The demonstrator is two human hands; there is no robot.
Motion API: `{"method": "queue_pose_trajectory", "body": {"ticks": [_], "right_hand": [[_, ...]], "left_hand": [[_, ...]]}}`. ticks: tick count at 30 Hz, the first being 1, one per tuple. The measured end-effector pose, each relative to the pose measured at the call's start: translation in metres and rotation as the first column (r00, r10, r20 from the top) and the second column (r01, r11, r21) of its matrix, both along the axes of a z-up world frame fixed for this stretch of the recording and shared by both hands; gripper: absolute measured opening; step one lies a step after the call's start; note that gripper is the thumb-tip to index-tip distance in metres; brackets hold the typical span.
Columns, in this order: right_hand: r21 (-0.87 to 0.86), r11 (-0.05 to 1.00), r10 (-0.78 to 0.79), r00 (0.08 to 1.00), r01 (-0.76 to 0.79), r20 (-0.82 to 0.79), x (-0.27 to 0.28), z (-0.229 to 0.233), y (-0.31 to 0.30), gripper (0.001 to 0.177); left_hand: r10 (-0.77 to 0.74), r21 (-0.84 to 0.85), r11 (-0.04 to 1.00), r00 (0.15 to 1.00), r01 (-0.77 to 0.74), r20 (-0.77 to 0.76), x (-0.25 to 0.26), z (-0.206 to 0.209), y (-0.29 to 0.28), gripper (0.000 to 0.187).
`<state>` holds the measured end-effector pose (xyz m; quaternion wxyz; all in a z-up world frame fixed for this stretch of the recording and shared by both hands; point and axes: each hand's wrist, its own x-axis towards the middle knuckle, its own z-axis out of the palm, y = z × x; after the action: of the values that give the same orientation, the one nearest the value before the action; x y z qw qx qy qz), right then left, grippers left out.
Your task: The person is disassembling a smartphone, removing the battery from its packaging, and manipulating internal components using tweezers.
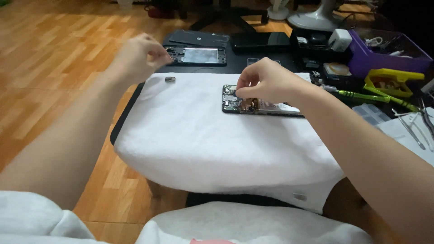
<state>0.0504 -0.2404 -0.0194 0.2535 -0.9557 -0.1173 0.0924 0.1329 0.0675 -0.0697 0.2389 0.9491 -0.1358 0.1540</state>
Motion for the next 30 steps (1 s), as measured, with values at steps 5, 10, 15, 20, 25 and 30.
{"method": "queue_pose_trajectory", "body": {"ticks": [5, 10, 15, 20, 25, 30], "right_hand": [[0.197, 0.979, 0.035, 0.996, -0.051, 0.081, 0.014, -0.017, -0.012, 0.017], [0.269, 0.963, -0.036, 0.994, 0.006, 0.105, 0.024, -0.026, -0.012, 0.021], [0.414, 0.907, 0.002, 0.987, -0.069, 0.161, 0.053, -0.049, -0.001, 0.024], [0.438, 0.884, 0.074, 0.974, -0.165, 0.216, 0.075, -0.063, 0.047, 0.023], [0.327, 0.934, 0.069, 0.968, -0.148, 0.243, 0.098, -0.076, 0.088, 0.022], [0.346, 0.938, -0.069, 0.957, -0.034, 0.281, 0.111, -0.079, 0.100, 0.021]], "left_hand": [[-0.010, 0.080, 0.997, 0.991, 0.021, -0.134, -0.025, -0.001, -0.008, 0.022], [-0.055, 0.058, 0.997, 0.996, 0.058, -0.065, -0.039, 0.002, -0.011, 0.023], [-0.056, -0.075, 0.996, 0.998, 0.057, 0.017, 0.004, -0.029, 0.014, 0.012], [0.107, -0.137, 0.983, 0.990, -0.119, -0.093, 0.000, -0.037, 0.016, 0.018], [0.221, -0.156, 0.961, 0.973, -0.228, -0.064, 0.013, -0.042, 0.015, 0.018], [0.108, -0.133, 0.986, 0.994, -0.105, 0.021, -0.009, -0.021, -0.004, 0.025]]}}
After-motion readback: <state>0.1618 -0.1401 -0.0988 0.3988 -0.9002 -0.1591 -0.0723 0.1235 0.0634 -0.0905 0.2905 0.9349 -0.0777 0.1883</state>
